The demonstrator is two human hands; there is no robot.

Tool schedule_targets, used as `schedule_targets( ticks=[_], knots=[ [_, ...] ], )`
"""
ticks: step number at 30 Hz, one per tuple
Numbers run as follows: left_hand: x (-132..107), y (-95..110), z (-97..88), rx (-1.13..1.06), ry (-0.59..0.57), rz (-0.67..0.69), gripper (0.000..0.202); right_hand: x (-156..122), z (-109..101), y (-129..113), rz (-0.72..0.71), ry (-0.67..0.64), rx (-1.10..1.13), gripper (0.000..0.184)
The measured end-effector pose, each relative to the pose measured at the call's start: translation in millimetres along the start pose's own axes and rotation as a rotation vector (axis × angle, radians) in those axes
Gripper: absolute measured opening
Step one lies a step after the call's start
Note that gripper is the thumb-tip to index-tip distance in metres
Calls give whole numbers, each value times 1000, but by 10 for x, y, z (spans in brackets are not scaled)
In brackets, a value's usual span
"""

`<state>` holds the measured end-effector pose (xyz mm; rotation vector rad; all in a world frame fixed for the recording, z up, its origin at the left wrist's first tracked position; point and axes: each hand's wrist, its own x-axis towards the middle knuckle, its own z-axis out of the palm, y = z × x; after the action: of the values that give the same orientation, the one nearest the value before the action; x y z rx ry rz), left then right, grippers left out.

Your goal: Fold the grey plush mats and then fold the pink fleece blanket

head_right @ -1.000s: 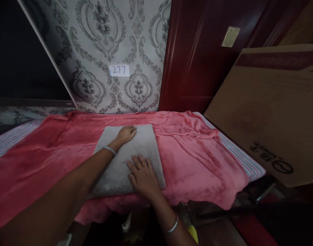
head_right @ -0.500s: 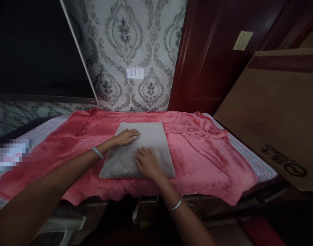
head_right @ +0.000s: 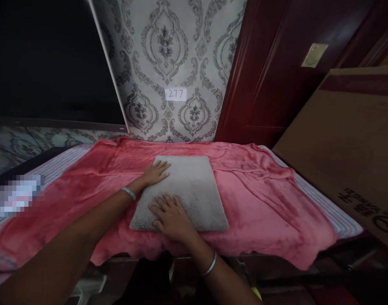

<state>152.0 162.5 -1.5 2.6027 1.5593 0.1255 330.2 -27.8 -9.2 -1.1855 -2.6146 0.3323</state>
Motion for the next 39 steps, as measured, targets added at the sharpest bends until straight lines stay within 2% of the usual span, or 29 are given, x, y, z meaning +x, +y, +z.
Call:
schedule_targets(
  ticks=[4, 7, 12, 17, 20, 24, 27, 30, 34, 39],
  knots=[
    [269, -143, -40, -62, -29, -109, 69, 8, -16, -15, 4, 0, 10, 53],
    [364, -171, -18, -63, -8, -152, 72, 7, -14, -18, 8, 2, 20, 54],
    [380, -146, 7, -61, 30, -195, 70, 8, -23, -12, 3, 15, 12, 54],
    [326, -92, -82, -68, 36, -238, 70, 34, -43, 5, -9, 5, -14, 53],
    [93, -89, -113, -71, 44, -207, 67, 14, -64, 7, -2, 5, -15, 51],
    [-534, -38, -14, -88, 70, -113, 68, -162, -142, 90, 29, 36, 5, 43],
    [-1053, 157, 154, -122, 124, 13, 67, -405, -217, 284, 165, 113, -25, 45],
    [-1402, 439, 312, -110, 131, 46, 64, -659, -226, 507, 352, 176, -67, 52],
    [-1525, 668, 386, -83, 132, -15, 64, -857, -138, 642, 434, 190, -98, 56],
    [-1511, 665, 369, -96, 136, -28, 64, -879, -58, 641, 434, 215, -100, 55]
  ],
)
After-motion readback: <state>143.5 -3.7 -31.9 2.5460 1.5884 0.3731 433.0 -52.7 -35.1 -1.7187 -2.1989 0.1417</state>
